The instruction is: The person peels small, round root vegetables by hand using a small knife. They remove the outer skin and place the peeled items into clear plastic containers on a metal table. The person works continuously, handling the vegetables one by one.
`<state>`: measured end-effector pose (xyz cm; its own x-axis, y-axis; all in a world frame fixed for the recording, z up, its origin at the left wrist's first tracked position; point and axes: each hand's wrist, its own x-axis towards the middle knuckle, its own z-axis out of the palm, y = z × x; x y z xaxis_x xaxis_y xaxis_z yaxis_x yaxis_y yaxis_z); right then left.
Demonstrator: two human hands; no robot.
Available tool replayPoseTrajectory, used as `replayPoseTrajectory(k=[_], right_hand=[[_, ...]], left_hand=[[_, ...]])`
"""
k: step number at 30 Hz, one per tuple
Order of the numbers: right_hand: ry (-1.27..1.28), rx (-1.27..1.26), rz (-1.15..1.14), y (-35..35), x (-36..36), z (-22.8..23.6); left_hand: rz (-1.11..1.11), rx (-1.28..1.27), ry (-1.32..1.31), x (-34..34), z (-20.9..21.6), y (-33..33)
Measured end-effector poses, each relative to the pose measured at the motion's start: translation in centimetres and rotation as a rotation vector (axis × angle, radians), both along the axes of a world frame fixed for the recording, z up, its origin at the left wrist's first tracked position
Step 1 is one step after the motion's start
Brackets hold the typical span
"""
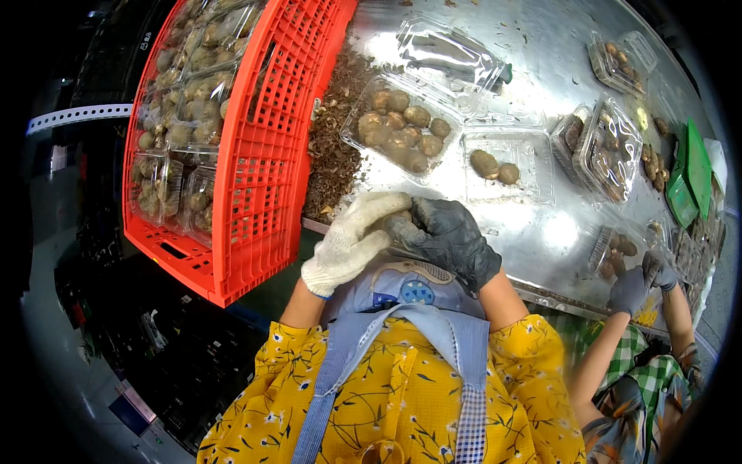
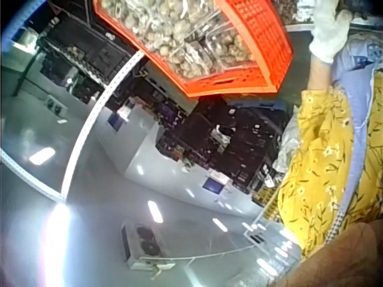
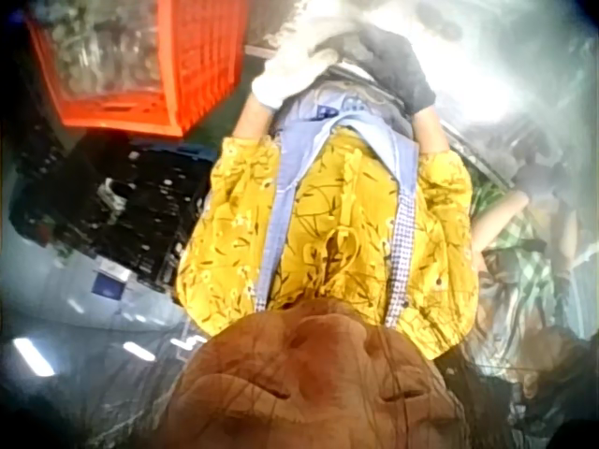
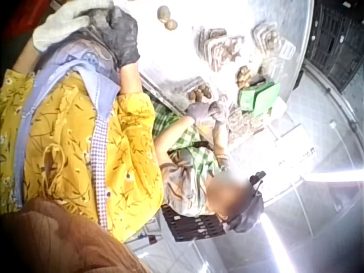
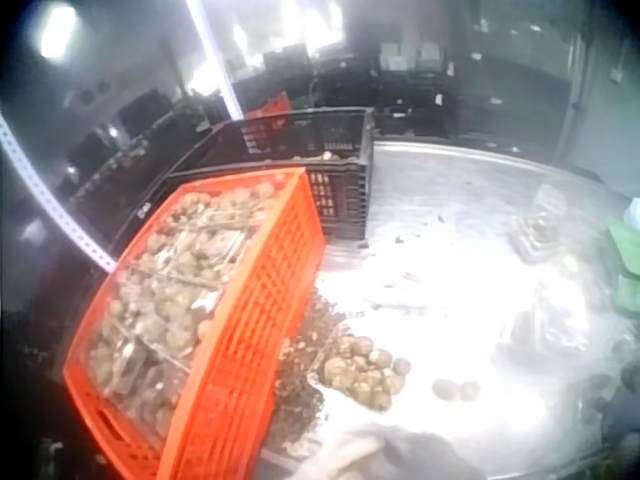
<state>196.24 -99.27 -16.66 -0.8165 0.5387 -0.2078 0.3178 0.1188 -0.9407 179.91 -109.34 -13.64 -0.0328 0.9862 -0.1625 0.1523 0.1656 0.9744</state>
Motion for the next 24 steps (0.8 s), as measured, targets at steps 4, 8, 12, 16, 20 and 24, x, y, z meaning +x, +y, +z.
replayPoseTrajectory(k=[4, 8, 12, 16, 20, 24], right_hand=[[0.014, -0.394, 0.022, 0.5, 0.8, -0.4], [-0.098, -0.537, -0.095, 0.0, 0.1, 0.5], [-0.084, -0.515, -0.093, -0.3, -0.4, 1.4], [0.040, -0.526, -0.178, -1.1, 0.6, -2.6], [0.042, -0.118, -0.231, -1.7, -0.6, -1.8], [0.129, 0.551, -0.067, -1.2, -0.8, -1.9]], left_hand=[[-0.058, -0.014, -0.087, -0.6, -0.1, -0.2], [0.086, -0.049, -0.376, -0.3, 0.2, -0.3], [-0.082, 0.016, -0.037, -1.2, 0.3, 0.0], [0.076, 0.026, -0.316, -0.1, -0.8, -0.5], [0.308, -0.001, -0.445, 1.8, -1.8, -0.6], [0.366, 0.093, -0.336, 2.6, -2.4, -0.8]])
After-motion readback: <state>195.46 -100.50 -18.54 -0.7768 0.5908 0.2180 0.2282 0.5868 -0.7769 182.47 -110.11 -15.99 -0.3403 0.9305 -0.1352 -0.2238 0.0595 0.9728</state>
